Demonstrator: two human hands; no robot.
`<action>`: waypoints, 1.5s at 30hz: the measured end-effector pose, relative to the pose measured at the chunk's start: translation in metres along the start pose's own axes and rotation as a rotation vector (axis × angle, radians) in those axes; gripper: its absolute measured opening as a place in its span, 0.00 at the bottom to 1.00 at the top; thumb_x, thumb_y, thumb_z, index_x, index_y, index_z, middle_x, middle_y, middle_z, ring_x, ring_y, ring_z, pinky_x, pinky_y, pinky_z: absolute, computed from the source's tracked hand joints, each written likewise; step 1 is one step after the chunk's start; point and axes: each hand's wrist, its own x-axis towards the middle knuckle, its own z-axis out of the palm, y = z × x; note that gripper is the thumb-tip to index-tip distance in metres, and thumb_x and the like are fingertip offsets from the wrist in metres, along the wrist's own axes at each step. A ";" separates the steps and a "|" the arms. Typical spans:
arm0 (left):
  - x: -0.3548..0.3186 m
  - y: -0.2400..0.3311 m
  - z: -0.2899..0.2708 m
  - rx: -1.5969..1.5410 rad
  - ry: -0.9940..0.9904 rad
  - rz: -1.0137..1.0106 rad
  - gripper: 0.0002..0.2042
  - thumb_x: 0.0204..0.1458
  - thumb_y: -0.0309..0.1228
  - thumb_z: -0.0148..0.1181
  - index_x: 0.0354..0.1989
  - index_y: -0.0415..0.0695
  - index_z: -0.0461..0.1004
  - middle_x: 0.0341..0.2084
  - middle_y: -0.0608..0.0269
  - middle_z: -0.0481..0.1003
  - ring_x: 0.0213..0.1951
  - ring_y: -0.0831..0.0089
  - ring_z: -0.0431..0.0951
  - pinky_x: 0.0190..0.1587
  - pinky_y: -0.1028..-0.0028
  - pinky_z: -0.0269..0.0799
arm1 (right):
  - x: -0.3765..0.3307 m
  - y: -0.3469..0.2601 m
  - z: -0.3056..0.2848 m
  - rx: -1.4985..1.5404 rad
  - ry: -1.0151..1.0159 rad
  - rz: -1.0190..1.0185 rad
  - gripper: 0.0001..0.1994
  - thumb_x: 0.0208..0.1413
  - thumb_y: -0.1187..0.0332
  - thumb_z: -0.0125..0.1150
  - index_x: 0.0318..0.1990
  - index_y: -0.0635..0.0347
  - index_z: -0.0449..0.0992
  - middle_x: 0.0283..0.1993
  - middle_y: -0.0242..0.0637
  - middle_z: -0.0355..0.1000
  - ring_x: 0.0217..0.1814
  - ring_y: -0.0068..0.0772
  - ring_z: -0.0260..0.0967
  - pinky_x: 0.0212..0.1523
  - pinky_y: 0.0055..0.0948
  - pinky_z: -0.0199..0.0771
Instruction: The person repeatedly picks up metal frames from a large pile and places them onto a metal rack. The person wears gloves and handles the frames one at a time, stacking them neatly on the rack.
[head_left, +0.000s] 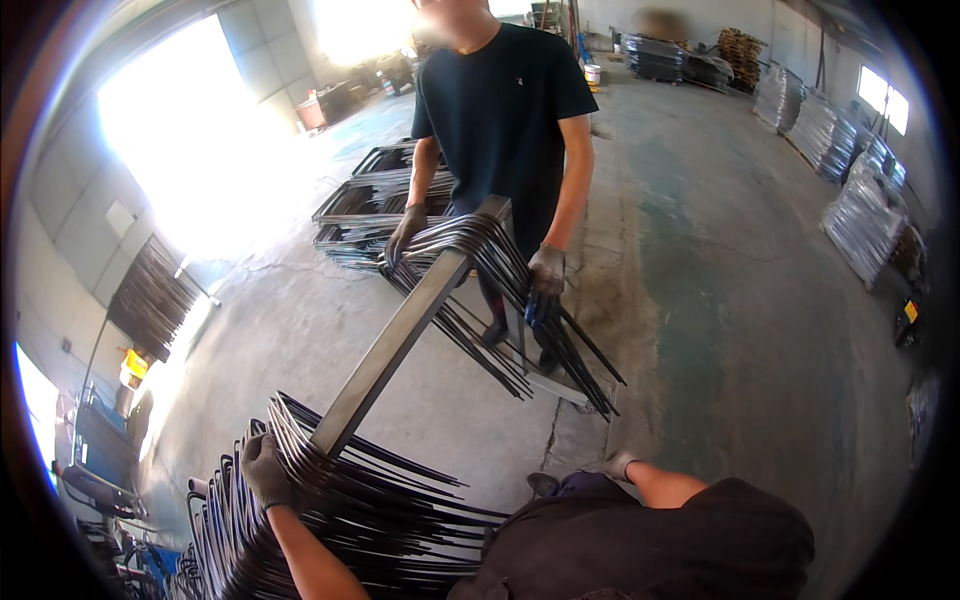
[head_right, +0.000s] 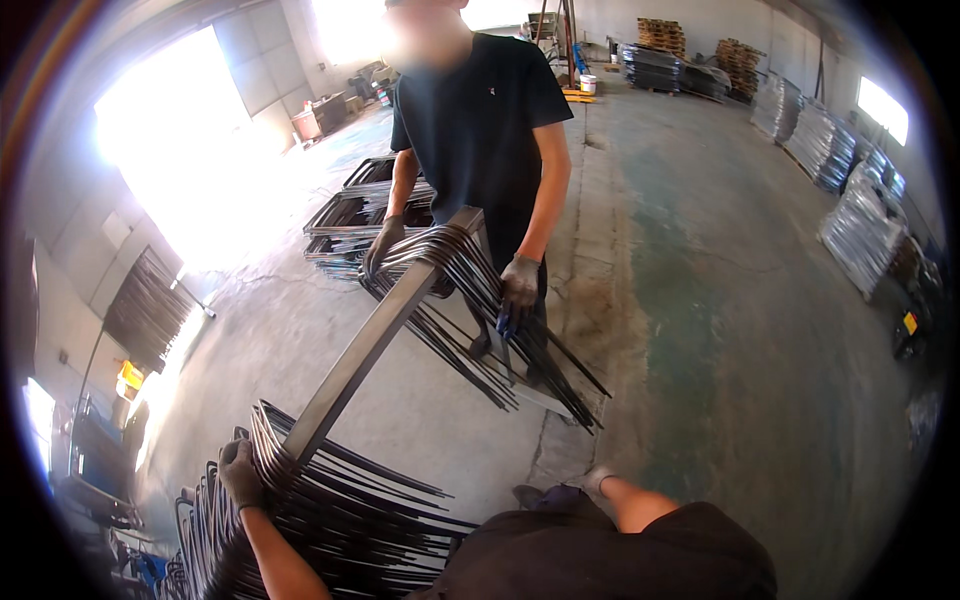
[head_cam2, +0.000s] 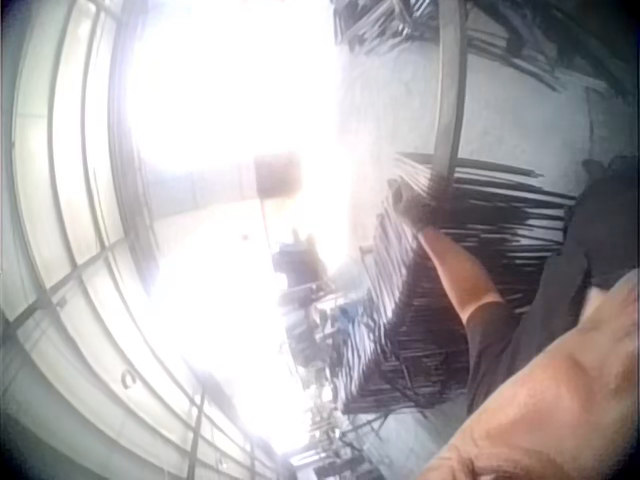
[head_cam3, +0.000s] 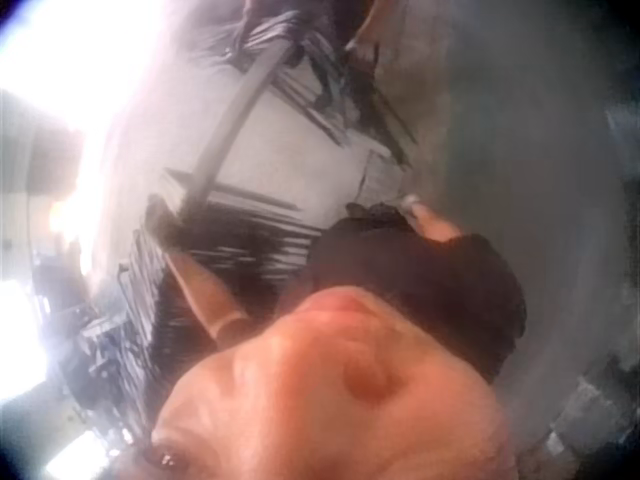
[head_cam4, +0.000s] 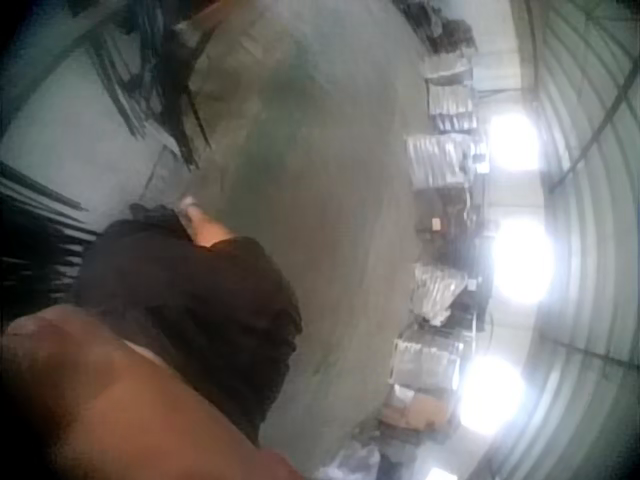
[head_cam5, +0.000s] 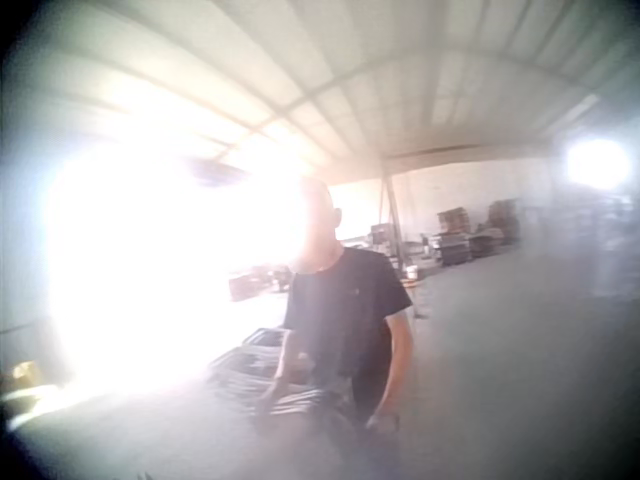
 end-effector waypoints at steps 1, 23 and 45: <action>0.001 -0.002 0.001 -0.042 -0.002 -0.020 0.07 0.71 0.24 0.64 0.43 0.34 0.87 0.35 0.67 0.85 0.38 0.77 0.79 0.45 0.72 0.74 | -0.001 0.001 0.000 0.018 -0.006 -0.035 0.37 0.69 0.39 0.71 0.67 0.67 0.85 0.63 0.56 0.86 0.67 0.52 0.84 0.69 0.48 0.79; -0.045 0.003 -0.025 0.395 0.246 0.128 0.08 0.67 0.28 0.68 0.44 0.36 0.89 0.35 0.48 0.88 0.36 0.61 0.88 0.42 0.60 0.80 | -0.238 -0.353 -0.085 -0.038 0.215 -1.450 0.15 0.72 0.56 0.70 0.59 0.49 0.89 0.49 0.44 0.90 0.52 0.53 0.89 0.53 0.49 0.88; -0.031 -0.009 0.027 0.561 0.305 0.042 0.08 0.55 0.33 0.65 0.30 0.44 0.87 0.35 0.44 0.87 0.45 0.43 0.89 0.54 0.51 0.84 | -0.218 -0.596 -0.130 -0.335 0.401 -1.565 0.20 0.82 0.48 0.58 0.61 0.51 0.87 0.56 0.46 0.89 0.57 0.55 0.87 0.57 0.46 0.84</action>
